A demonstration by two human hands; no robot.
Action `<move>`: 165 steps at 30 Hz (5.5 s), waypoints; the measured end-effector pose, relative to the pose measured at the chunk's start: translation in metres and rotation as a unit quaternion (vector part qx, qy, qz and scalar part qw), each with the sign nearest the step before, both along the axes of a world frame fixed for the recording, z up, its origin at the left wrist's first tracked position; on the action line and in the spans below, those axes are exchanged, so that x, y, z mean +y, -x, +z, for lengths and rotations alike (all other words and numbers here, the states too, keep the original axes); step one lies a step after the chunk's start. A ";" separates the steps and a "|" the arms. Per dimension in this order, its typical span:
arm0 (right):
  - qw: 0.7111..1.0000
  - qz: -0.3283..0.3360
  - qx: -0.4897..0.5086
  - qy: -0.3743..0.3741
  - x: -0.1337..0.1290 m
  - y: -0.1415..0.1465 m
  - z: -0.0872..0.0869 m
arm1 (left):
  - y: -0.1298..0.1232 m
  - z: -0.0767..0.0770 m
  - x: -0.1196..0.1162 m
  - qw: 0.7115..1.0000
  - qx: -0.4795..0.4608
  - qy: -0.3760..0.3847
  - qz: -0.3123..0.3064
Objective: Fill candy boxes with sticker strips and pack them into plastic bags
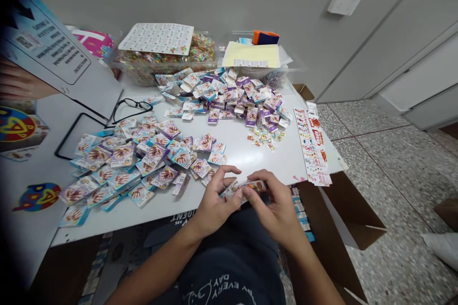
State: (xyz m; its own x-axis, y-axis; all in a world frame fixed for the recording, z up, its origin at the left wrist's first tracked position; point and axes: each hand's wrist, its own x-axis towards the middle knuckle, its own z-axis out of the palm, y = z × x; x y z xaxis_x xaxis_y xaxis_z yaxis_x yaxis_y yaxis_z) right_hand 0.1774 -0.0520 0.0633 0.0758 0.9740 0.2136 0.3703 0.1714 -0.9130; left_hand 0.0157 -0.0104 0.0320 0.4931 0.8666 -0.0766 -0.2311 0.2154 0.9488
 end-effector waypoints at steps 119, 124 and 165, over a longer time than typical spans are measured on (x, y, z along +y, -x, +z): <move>0.966 -0.072 0.249 -0.015 -0.008 0.075 -0.023 | 0.021 -0.002 -0.009 0.985 0.069 -0.109 0.113; 0.962 -0.068 0.264 -0.026 -0.010 0.079 -0.027 | 0.024 -0.003 -0.007 0.986 0.046 -0.107 0.116; 0.991 0.004 0.006 -0.137 0.000 0.084 -0.032 | 0.032 -0.010 -0.010 0.957 0.075 -0.117 0.256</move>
